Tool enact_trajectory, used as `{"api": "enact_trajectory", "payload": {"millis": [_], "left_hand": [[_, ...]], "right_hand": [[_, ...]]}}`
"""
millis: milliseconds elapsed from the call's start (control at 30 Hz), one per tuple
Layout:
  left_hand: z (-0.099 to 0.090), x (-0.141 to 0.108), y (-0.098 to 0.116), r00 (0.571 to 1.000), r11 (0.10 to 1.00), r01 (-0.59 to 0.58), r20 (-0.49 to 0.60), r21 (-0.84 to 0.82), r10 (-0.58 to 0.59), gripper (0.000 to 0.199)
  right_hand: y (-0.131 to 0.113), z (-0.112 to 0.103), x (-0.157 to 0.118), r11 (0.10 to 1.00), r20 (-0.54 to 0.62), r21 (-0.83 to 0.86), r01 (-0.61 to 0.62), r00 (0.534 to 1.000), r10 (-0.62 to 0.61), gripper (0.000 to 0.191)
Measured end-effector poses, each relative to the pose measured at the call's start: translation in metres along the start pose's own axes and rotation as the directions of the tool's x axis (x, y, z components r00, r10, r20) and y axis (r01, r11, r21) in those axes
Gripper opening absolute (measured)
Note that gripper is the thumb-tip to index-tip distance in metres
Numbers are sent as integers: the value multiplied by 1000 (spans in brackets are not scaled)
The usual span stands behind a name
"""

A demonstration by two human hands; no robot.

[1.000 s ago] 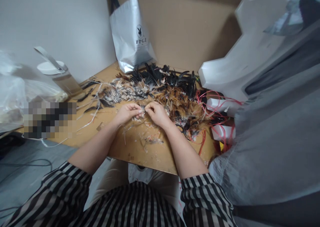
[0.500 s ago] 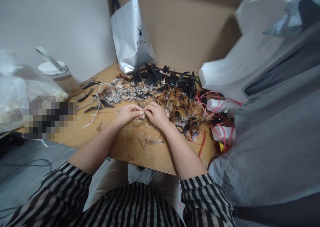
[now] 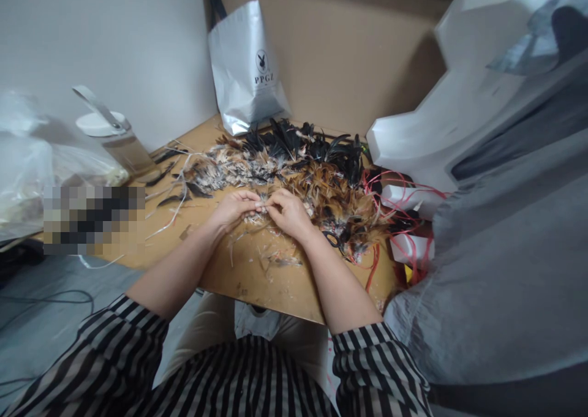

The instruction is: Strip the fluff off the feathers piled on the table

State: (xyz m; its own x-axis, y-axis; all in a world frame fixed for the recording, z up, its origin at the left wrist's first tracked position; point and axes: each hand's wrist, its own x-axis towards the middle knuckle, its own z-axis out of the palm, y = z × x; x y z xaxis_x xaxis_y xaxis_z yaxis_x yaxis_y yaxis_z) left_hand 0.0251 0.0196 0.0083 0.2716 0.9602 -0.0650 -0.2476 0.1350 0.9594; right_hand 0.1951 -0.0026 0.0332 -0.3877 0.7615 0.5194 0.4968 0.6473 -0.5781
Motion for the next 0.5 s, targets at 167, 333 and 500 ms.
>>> {"api": "enact_trajectory", "payload": {"millis": [167,333,500], "left_hand": [[1,-2,1,998,995,-66,-5,72,66,29],[4,-4,1,992,986,-120,39,114,116,30],[6,-4,-1,983,969,-180,77,171,169,30]], "right_hand": [[6,4,0,977,13,145,-158,987,158,13],[7,10,0,893,31,356,-274,959,282,18],[11,15,0,877,39,383,-289,954,297,17]]}}
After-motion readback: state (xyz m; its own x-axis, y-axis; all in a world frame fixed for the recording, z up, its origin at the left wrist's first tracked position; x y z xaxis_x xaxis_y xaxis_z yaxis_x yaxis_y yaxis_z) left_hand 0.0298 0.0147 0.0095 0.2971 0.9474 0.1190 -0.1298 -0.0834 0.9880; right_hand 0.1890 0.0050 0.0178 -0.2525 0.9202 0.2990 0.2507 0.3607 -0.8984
